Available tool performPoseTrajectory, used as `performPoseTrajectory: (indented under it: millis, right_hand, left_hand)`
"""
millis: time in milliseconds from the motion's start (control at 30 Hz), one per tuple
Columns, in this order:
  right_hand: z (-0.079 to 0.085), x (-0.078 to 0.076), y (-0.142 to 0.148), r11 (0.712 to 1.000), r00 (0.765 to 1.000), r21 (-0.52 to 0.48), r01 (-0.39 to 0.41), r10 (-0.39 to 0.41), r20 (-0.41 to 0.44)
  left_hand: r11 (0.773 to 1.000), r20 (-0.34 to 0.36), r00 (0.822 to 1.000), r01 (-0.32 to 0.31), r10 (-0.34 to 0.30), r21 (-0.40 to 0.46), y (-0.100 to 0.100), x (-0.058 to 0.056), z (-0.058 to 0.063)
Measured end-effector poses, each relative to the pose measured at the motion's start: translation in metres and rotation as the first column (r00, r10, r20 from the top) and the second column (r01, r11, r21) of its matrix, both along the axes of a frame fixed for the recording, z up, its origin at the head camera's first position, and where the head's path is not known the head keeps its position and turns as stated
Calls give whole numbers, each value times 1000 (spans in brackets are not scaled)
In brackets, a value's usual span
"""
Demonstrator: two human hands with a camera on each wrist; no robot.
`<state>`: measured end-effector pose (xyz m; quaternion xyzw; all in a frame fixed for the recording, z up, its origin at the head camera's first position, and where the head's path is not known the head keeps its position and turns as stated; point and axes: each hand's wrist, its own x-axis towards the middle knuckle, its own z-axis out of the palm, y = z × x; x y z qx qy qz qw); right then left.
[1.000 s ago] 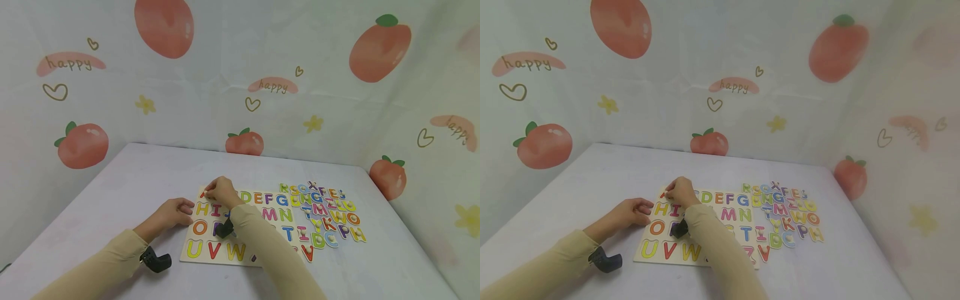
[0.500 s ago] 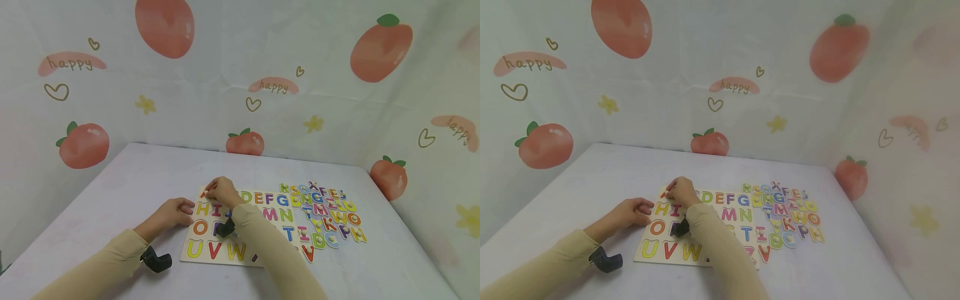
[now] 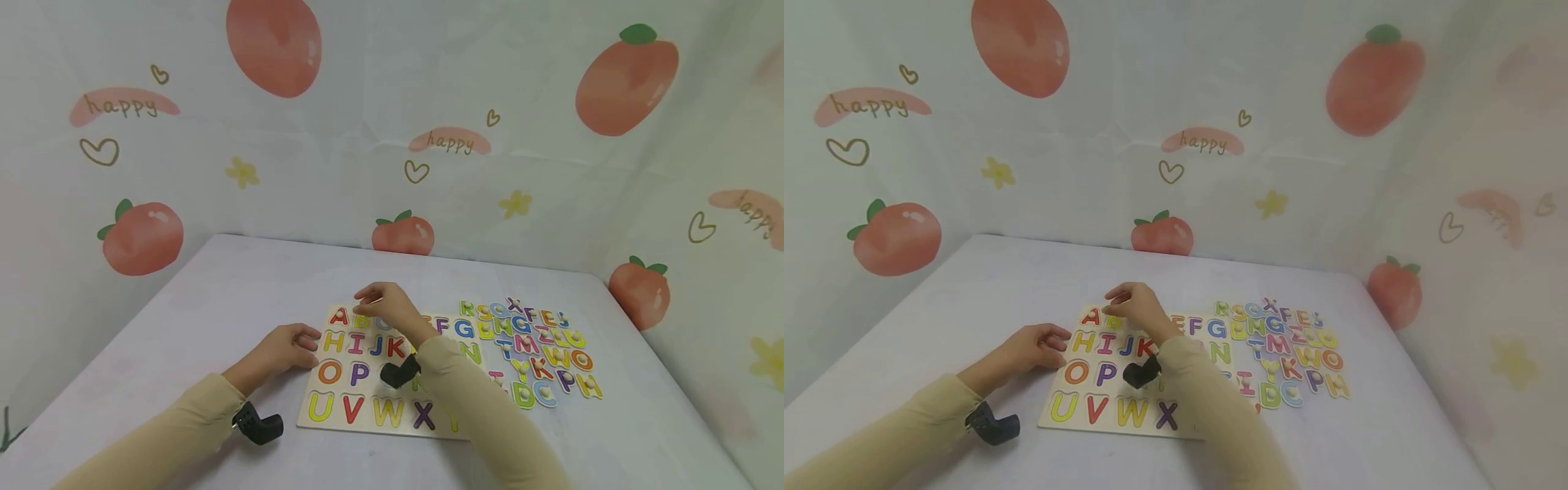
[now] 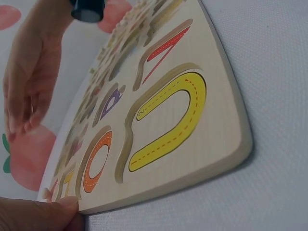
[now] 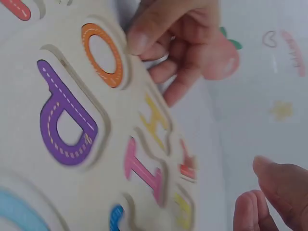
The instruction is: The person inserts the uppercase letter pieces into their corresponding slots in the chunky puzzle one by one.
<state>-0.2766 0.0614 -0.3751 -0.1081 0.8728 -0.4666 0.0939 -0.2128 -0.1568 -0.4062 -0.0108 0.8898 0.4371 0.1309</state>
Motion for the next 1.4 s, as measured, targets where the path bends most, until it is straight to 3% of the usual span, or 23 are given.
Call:
performPoseTrajectory:
  millis: [233,433,767,1067,1400]
  right_hand:
    - [16,7,50,996,999,-86,3,-6,-39]
    - [23,20,95,994,993,-100,42,-53,-108]
    - [33,44,165,982,974,-66,180,-187,-125]
    - [17,48,205,971,969,-64,230,-235,-78]
    - [-5,35,220,958,958,-17,287,-287,21]
  left_hand:
    - [1000,0,1000,-6,6,4,1,-2,-2]
    - [1000,-1,1000,-7,7,-4,-1,-1,-2]
    - [1000,-12,1000,9,-9,1,-2,-2,-4]
    - [1000,-4,1000,6,-6,9,-2,-1,-2]
    - [1000,-7,1000,4,-4,18,-2,-1,-4]
